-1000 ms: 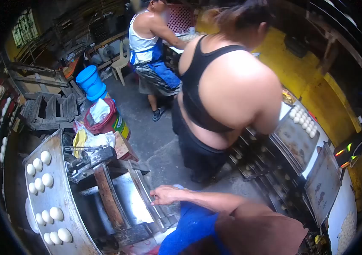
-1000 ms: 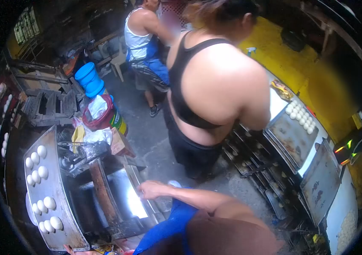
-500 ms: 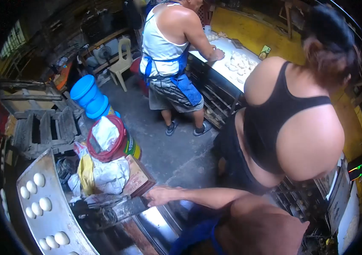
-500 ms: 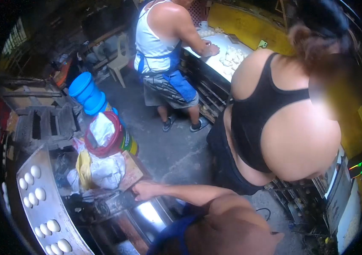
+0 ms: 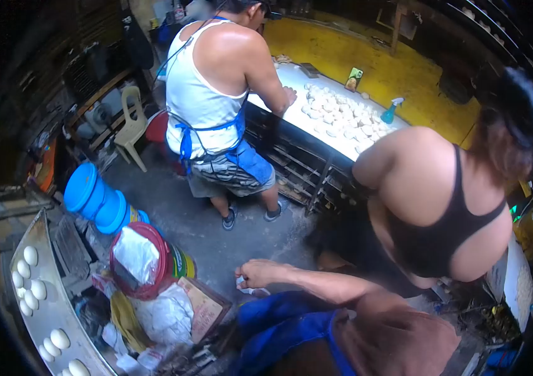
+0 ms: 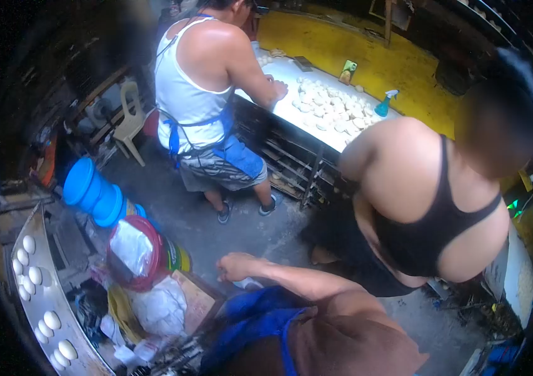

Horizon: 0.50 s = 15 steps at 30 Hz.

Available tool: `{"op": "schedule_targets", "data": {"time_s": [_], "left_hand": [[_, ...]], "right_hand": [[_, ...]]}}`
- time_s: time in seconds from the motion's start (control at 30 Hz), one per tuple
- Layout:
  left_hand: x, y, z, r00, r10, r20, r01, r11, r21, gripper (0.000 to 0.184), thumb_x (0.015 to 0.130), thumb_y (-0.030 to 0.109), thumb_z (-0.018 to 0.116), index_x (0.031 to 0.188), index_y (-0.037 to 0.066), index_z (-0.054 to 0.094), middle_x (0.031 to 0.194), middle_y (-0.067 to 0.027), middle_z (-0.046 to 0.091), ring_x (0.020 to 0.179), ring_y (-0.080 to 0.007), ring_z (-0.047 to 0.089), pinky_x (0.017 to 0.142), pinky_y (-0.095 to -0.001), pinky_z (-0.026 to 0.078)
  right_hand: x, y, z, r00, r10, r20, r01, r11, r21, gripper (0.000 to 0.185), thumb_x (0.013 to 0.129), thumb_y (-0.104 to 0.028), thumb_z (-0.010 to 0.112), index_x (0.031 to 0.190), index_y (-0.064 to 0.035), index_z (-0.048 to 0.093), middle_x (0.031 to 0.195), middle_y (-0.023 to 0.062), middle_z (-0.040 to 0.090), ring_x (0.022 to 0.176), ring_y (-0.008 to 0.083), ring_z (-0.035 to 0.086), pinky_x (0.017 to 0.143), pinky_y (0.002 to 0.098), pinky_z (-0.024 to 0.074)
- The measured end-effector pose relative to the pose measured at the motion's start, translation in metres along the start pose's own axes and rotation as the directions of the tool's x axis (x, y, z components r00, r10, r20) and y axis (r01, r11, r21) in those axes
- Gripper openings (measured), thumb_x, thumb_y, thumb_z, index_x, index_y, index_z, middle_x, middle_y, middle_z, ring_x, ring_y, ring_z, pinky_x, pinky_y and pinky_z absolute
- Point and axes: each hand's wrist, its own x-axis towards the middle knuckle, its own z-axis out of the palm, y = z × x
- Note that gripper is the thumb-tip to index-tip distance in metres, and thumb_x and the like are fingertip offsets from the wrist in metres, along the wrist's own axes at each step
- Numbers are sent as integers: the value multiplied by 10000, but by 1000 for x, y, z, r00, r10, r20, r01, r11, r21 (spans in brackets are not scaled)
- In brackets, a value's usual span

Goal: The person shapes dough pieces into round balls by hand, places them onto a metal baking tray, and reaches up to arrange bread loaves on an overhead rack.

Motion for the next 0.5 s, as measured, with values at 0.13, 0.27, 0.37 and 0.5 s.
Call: {"op": "schedule_targets", "data": {"time_s": [0.13,0.27,0.37,0.5], "left_hand": [[-241,307,403,939,23,344,117,918,-379,366,928,236,519,1214,17,584,1224,-176,582,1105,-285,554,980,-425,483],[-261,233,437,779,162,605,348,692,-633,379,880,224,584,1194,13,575,1217,-189,577,1069,-304,575,952,-442,529],[-262,215,415,640,319,699,532,472,-703,398,844,215,633,1179,9,568,1212,-199,574,1042,-318,591,932,-455,563],[-167,-71,434,586,315,747,601,450,-661,370,844,204,636,1155,13,575,1155,-182,591,977,-292,605,873,-426,573]], "right_hand": [[62,4,-34,998,56,-26,-56,998,21,300,908,-269,660,1092,-33,638,898,103,713,880,348,639,799,448,494],[163,-19,-74,998,-4,-57,3,1000,-8,290,913,-261,657,1081,-26,632,934,121,707,902,349,634,808,456,492],[190,-36,-84,1000,-10,-17,11,999,32,252,913,-244,645,1054,-35,632,937,123,700,918,353,637,808,466,492],[261,-46,-108,999,-30,20,29,999,45,232,913,-237,634,1037,-42,636,946,125,693,925,355,637,805,473,492]]}}
